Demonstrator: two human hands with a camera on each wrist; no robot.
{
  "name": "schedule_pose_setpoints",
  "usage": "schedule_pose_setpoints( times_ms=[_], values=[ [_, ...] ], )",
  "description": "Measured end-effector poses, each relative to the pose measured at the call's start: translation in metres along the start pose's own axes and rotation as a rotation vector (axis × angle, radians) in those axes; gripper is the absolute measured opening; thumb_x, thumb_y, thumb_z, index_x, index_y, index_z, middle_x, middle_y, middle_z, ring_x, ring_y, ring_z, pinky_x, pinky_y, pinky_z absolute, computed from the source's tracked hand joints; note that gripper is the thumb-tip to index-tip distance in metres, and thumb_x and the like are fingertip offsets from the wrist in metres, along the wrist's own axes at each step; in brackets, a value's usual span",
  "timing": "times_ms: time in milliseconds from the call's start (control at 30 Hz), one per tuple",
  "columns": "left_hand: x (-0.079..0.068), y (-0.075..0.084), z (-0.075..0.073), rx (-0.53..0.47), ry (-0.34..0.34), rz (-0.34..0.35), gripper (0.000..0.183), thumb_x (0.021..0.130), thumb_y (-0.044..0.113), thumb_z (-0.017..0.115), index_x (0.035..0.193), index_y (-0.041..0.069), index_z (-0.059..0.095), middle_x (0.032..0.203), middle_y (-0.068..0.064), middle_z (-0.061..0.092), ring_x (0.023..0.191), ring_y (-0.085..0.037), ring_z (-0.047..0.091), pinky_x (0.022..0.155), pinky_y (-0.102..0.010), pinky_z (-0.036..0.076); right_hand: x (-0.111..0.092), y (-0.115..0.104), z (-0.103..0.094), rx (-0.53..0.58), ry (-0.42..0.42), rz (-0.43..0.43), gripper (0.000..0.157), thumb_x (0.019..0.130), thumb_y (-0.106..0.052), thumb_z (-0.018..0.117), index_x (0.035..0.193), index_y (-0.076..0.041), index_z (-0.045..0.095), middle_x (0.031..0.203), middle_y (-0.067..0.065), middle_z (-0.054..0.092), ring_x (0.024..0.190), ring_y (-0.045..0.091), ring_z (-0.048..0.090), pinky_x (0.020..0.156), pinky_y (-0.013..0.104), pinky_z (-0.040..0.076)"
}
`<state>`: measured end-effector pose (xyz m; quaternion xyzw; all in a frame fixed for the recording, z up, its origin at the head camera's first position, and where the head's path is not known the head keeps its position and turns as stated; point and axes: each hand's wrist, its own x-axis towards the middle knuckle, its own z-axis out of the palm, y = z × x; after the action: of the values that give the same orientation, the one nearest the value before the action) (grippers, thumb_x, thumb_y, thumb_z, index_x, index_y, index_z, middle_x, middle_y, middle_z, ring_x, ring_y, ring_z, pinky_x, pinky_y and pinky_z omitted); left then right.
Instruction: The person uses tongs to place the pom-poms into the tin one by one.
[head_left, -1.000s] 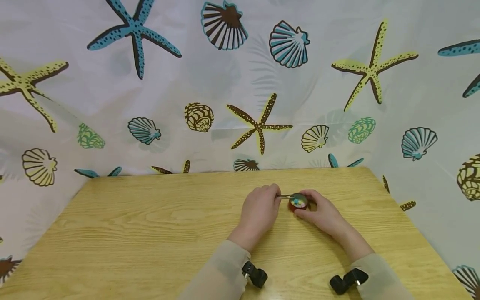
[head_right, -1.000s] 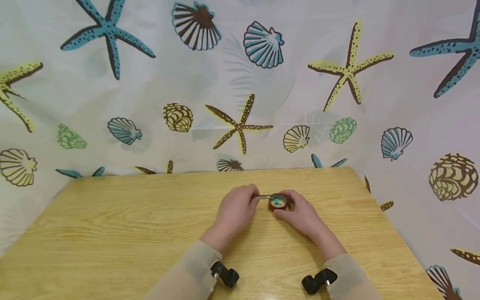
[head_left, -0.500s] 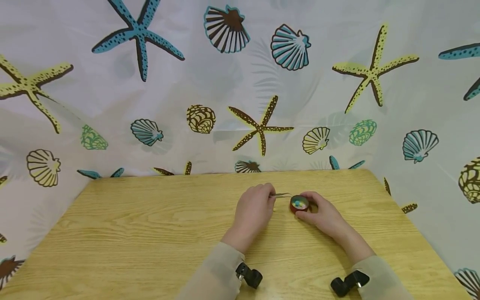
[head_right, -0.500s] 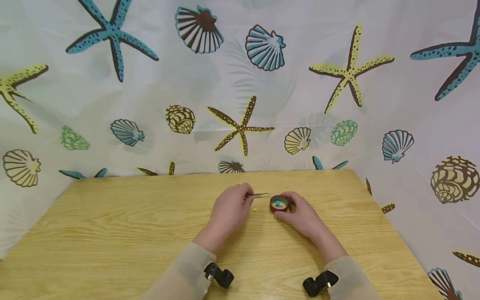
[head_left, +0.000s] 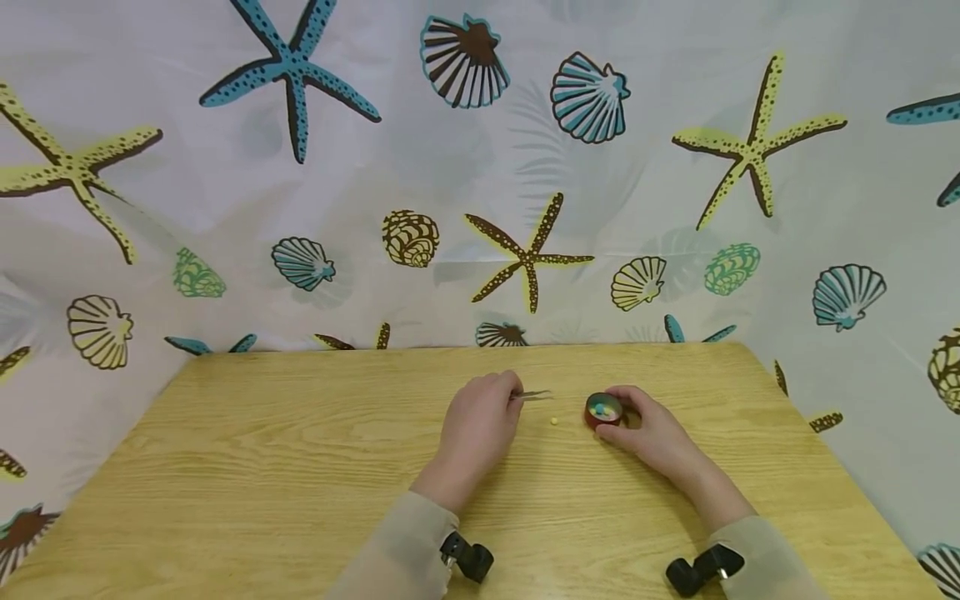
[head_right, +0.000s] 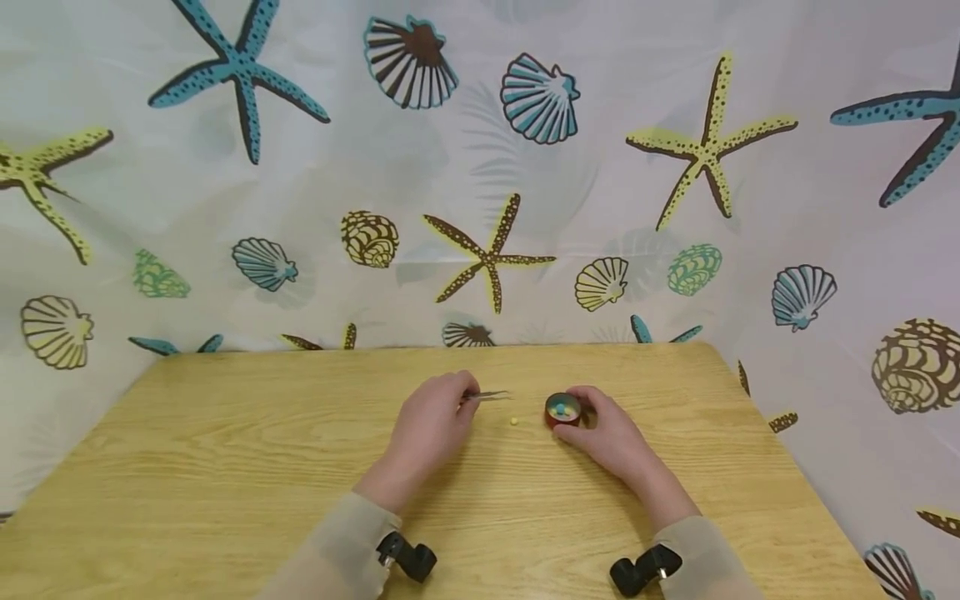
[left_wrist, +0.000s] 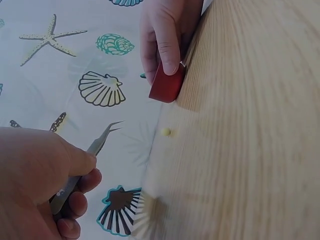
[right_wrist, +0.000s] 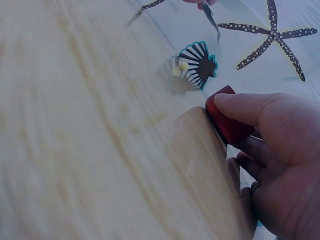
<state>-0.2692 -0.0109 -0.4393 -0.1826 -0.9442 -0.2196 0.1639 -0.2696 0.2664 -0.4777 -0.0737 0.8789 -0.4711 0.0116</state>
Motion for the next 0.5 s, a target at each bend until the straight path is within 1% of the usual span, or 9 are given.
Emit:
schedule_pose_setpoints(
  times_ms=[133,300,500],
  values=[
    [-0.0004,-0.0011,0.0013,0.002,-0.016,0.001,0.004,0.107,0.015,0.076,0.110,0.012,0.076,0.098,-0.002,0.074,0.088,-0.024,0.069,0.080,-0.040,0.059,-0.0006,0.0016,-0.0006,0.001,-0.001,-0.006,0.065,0.103,-0.027,0.082,0.157,-0.004,0.053,0.152,0.020,0.061,0.149,0.041,0.050,0.127,0.063,0.030],
    [-0.0011,-0.0011,0.0051,0.017,-0.053,0.016,0.005,0.108,0.015,0.076,0.111,0.012,0.076,0.098,-0.002,0.074,0.088,-0.023,0.069,0.079,-0.039,0.058,-0.0002,0.0035,-0.0006,-0.001,-0.001,-0.008,0.065,0.104,-0.027,0.082,0.157,-0.004,0.053,0.152,0.020,0.061,0.149,0.041,0.049,0.127,0.063,0.030],
    [-0.0030,-0.0028,0.0095,0.024,-0.061,0.025,0.004,0.107,0.015,0.077,0.110,0.012,0.076,0.097,-0.002,0.074,0.087,-0.024,0.069,0.079,-0.040,0.058,0.0003,0.0046,-0.0002,-0.003,-0.002,-0.005,0.064,0.103,-0.028,0.082,0.156,-0.005,0.053,0.151,0.019,0.062,0.148,0.040,0.050,0.126,0.062,0.030]
  ],
)
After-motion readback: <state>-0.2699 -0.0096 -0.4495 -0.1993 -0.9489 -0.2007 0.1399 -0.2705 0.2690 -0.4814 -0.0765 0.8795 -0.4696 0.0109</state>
